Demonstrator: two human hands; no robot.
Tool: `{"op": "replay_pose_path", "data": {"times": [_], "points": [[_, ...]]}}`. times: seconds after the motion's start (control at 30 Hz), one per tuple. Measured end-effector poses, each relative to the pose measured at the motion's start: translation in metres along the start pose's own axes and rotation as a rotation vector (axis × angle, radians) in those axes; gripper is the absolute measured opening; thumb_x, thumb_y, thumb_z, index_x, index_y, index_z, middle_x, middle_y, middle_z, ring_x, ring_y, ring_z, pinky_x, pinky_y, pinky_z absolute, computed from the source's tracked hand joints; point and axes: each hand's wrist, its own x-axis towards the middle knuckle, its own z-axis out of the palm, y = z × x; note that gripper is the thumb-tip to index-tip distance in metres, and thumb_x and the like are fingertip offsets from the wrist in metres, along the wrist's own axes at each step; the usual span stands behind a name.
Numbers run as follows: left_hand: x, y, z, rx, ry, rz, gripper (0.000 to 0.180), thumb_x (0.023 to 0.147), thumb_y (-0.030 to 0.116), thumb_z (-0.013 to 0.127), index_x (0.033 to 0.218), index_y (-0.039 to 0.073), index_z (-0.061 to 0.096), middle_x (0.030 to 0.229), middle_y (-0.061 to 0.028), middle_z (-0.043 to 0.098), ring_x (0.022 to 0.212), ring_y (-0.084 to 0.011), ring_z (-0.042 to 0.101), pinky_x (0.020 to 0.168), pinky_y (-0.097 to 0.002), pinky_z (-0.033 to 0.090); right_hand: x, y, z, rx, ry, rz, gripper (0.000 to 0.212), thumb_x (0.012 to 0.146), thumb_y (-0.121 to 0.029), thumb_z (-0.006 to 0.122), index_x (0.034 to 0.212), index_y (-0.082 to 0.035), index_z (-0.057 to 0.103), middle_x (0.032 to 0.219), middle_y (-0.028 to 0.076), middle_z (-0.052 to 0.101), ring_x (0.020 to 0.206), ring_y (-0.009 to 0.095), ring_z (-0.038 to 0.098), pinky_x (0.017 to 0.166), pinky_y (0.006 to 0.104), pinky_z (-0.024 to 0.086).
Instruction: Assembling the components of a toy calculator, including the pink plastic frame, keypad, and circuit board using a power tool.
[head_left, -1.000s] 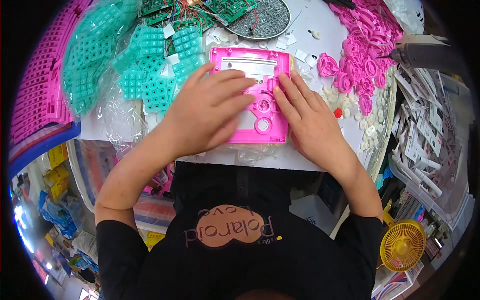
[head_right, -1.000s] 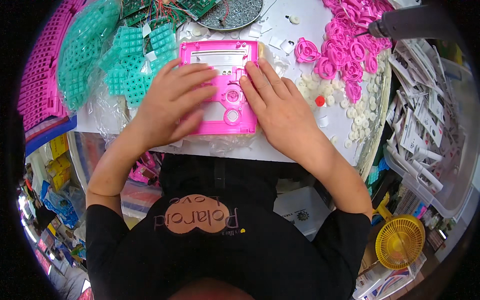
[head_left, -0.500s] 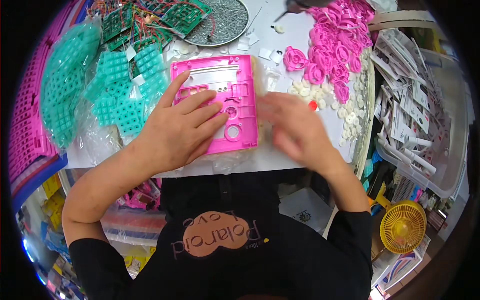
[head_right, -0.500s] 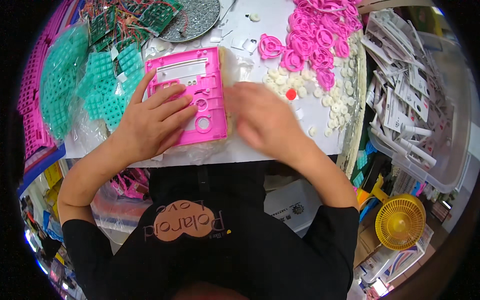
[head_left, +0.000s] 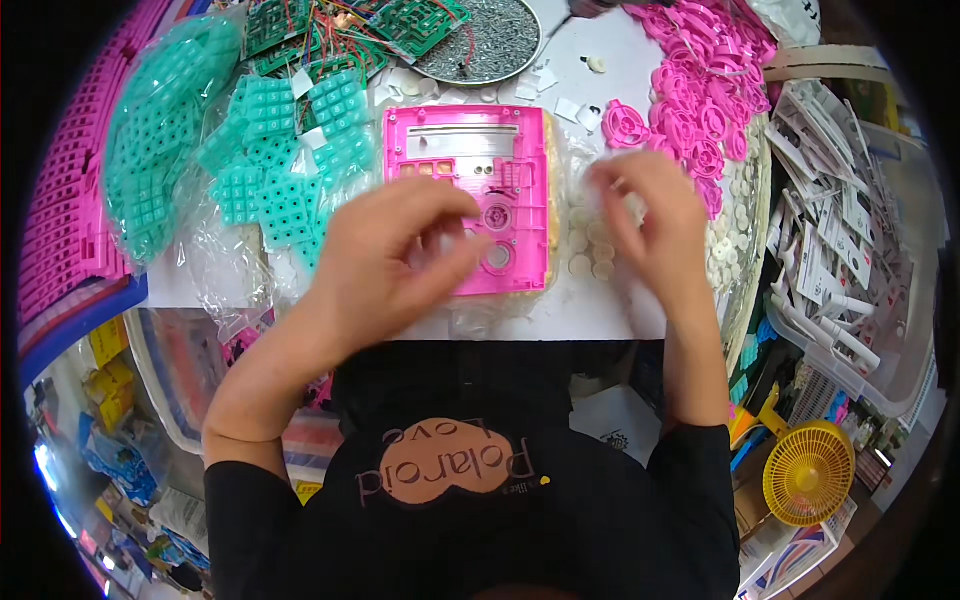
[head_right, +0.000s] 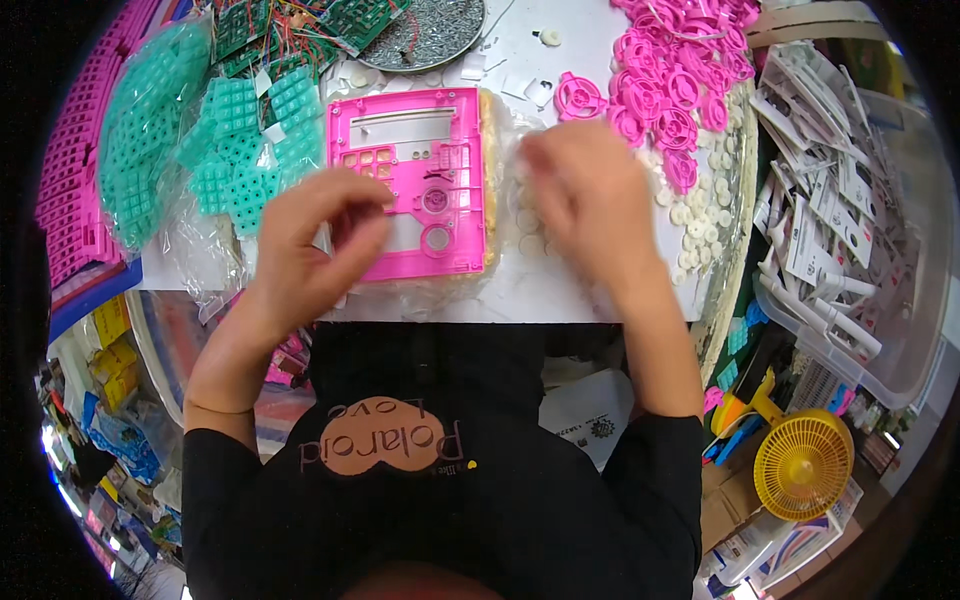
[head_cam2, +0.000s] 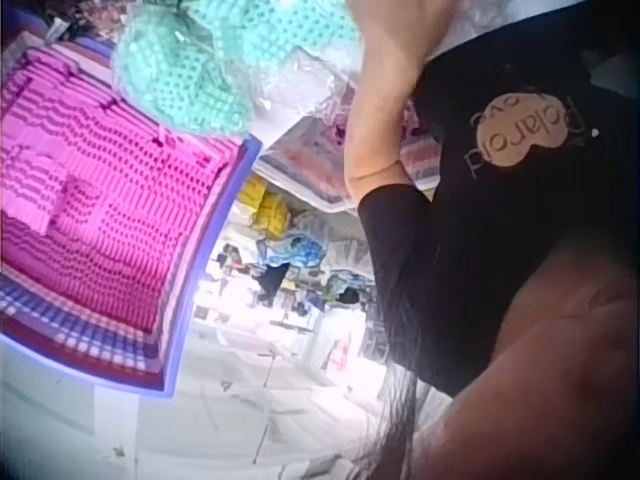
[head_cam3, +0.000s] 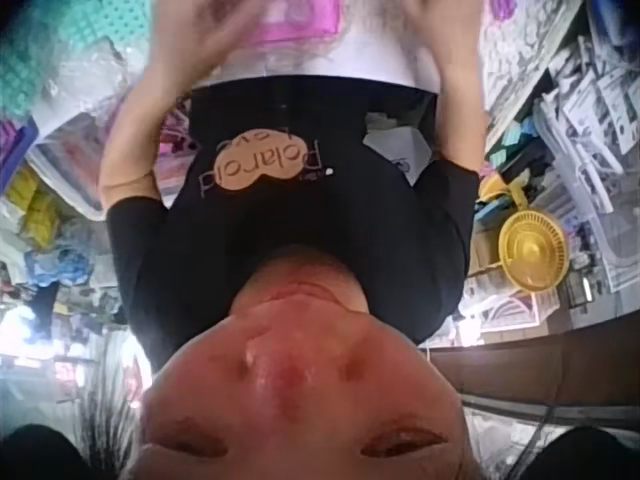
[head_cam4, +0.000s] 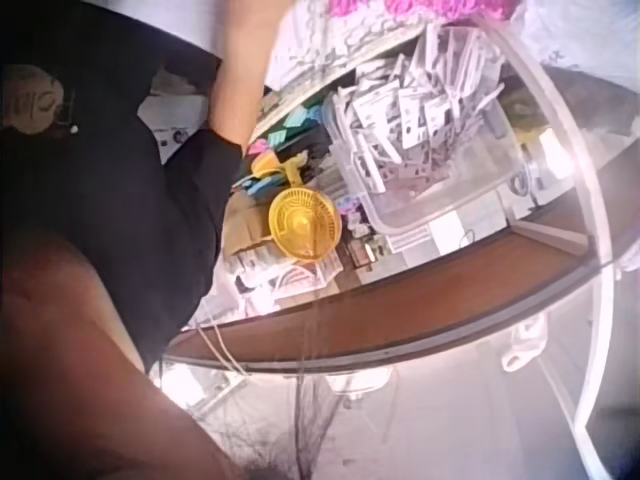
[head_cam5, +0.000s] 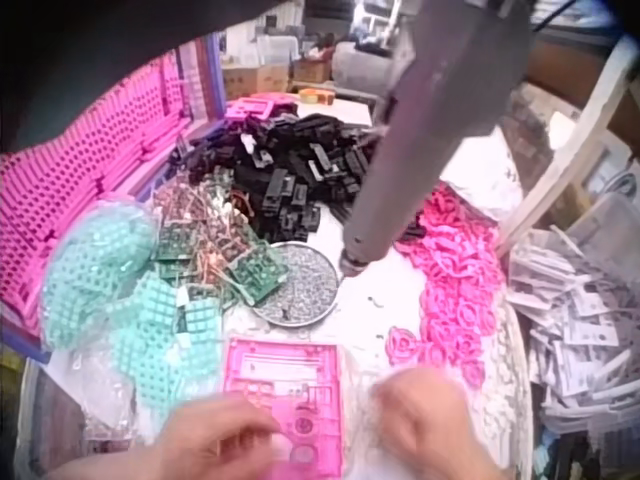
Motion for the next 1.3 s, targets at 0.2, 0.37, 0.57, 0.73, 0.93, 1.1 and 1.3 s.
{"op": "replay_pose_path", "data": {"times": [0.2, 0.37, 0.57, 0.73, 0.93, 1.1, 1.3], "points": [[-0.02, 0.005, 0.019, -0.129, -0.157, 0.003, 0.007, 0.093, 0.009, 0.066, 0.094, 0.002, 0.067, 0.073, -0.0124, 0.063, 0.062, -0.0261, 0.062, 0.056, -0.0349, 0.045, -0.003, -0.081, 0.008, 0.436, -0.154, -0.048, 0.023, 0.08, -0.002, 0.075, 0.101, -0.005, 0.069, 0.091, 0.01, 0.069, 0.082, 0.029, 0.067, 0.068, 0.0374, 0.054], [-0.031, 0.013, 0.032, -0.275, -0.066, -0.226, 0.014, 0.099, 0.009, 0.058, 0.089, 0.001, 0.065, 0.072, -0.0129, 0.063, 0.062, -0.0263, 0.063, 0.057, -0.0358, 0.046, -0.018, -0.092, 0.022, 0.363, -0.013, 0.134, 0.022, 0.077, -0.002, 0.08, 0.096, -0.002, 0.068, 0.081, 0.011, 0.067, 0.069, 0.029, 0.065, 0.059, 0.0378, 0.052], [-0.026, 0.012, 0.028, -0.095, -0.089, -0.192, 0.015, 0.098, 0.011, 0.059, 0.092, -0.001, 0.067, 0.074, -0.0167, 0.065, 0.066, -0.0331, 0.066, 0.059, -0.0385, 0.049, -0.002, -0.078, 0.03, 0.153, -0.066, 0.023, 0.011, 0.084, -0.006, 0.076, 0.09, -0.003, 0.067, 0.08, 0.012, 0.067, 0.07, 0.03, 0.066, 0.061, 0.0397, 0.053], [-0.018, -0.003, 0.012, 0.065, 0.116, -0.107, 0.01, 0.093, 0.008, 0.065, 0.098, 0.0, 0.07, 0.08, -0.0164, 0.068, 0.068, -0.0331, 0.067, 0.062, -0.0381, 0.051, 0.015, -0.055, 0.043, -0.051, -0.116, -0.072, 0.01, 0.085, -0.009, 0.073, 0.088, -0.005, 0.064, 0.078, 0.01, 0.064, 0.071, 0.03, 0.065, 0.06, 0.0408, 0.051], [-0.015, -0.011, 0.008, 0.078, 0.164, -0.075, 0.009, 0.089, 0.006, 0.068, 0.097, 0.003, 0.07, 0.08, -0.0126, 0.068, 0.068, -0.0301, 0.066, 0.061, -0.038, 0.052, 0.016, -0.051, 0.047, -0.192, -0.157, -0.192, 0.014, 0.08, -0.007, 0.074, 0.091, -0.006, 0.066, 0.081, 0.009, 0.063, 0.072, 0.028, 0.064, 0.061, 0.0384, 0.051], [-0.015, -0.02, 0.011, 0.25, 0.114, 0.064, 0.018, 0.085, 0.003, 0.072, 0.103, 0.003, 0.072, 0.092, -0.0101, 0.069, 0.08, -0.0256, 0.066, 0.07, -0.0372, 0.053, 0.011, -0.048, 0.034, -0.017, -0.019, -0.13, 0.016, 0.077, -0.006, 0.076, 0.091, -0.006, 0.068, 0.081, 0.007, 0.062, 0.072, 0.025, 0.063, 0.06, 0.0361, 0.051], [0.002, -0.032, 0.021, 0.509, -0.028, 0.457, 0.032, 0.078, 0.013, 0.075, 0.11, 0.007, 0.073, 0.121, -0.0059, 0.066, 0.111, -0.0255, 0.06, 0.101, -0.0486, 0.046, -0.013, -0.047, 0.024, 0.062, -0.006, 0.027, 0.016, 0.076, -0.004, 0.08, 0.087, -0.004, 0.069, 0.082, 0.009, 0.066, 0.07, 0.027, 0.063, 0.061, 0.0369, 0.05]]}}
